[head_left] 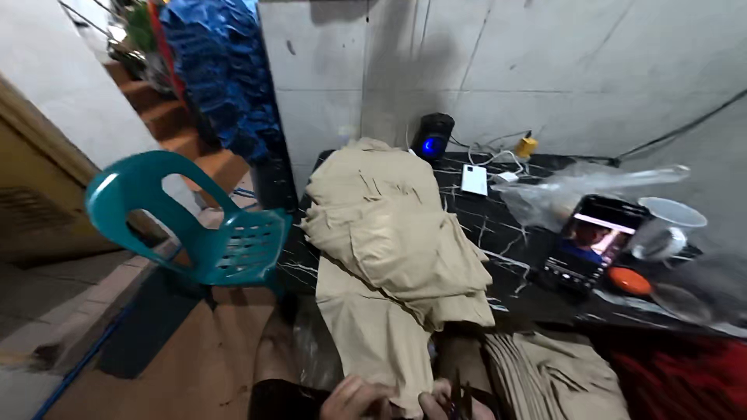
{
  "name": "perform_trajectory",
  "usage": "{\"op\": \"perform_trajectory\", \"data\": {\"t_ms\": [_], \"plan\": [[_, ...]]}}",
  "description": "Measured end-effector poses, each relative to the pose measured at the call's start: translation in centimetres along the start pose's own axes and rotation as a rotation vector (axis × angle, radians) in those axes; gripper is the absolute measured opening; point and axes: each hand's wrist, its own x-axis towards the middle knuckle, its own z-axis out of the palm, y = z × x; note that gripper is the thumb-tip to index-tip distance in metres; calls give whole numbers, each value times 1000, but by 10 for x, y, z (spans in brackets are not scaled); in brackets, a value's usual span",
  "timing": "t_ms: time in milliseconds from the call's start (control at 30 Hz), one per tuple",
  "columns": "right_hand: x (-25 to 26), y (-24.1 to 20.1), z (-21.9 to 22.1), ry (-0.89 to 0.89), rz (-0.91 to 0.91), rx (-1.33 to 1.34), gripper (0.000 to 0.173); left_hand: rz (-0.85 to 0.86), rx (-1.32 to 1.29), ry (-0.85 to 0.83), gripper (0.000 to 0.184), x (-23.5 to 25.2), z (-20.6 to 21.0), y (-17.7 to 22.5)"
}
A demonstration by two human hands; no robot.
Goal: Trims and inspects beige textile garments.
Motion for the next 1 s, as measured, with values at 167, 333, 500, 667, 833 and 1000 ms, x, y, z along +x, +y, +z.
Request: {"op": "perform_trajectory", "data": {"t_ms": [167, 333, 500, 667, 833, 1000], "plan": [[0, -2, 1, -8, -64, -166, 12, -144, -202, 145, 12, 2, 9, 21], [-1, -3, 2, 8, -76, -167, 7, -238, -375, 204, 30, 6, 34, 31], [-4, -3, -3, -16, -103, -129, 5, -259, -546, 285, 27, 12, 37, 32], [-5, -3, -6, -66, -113, -183, 14, -207, -581, 162, 24, 12, 40, 30], [-3, -3, -5, -124, -113, -183, 21, -175, -543, 211, 22, 14, 42, 29], [-4, 0, 0, -22, -100, -205, 16, -131, -483, 87, 9, 13, 40, 26]]}}
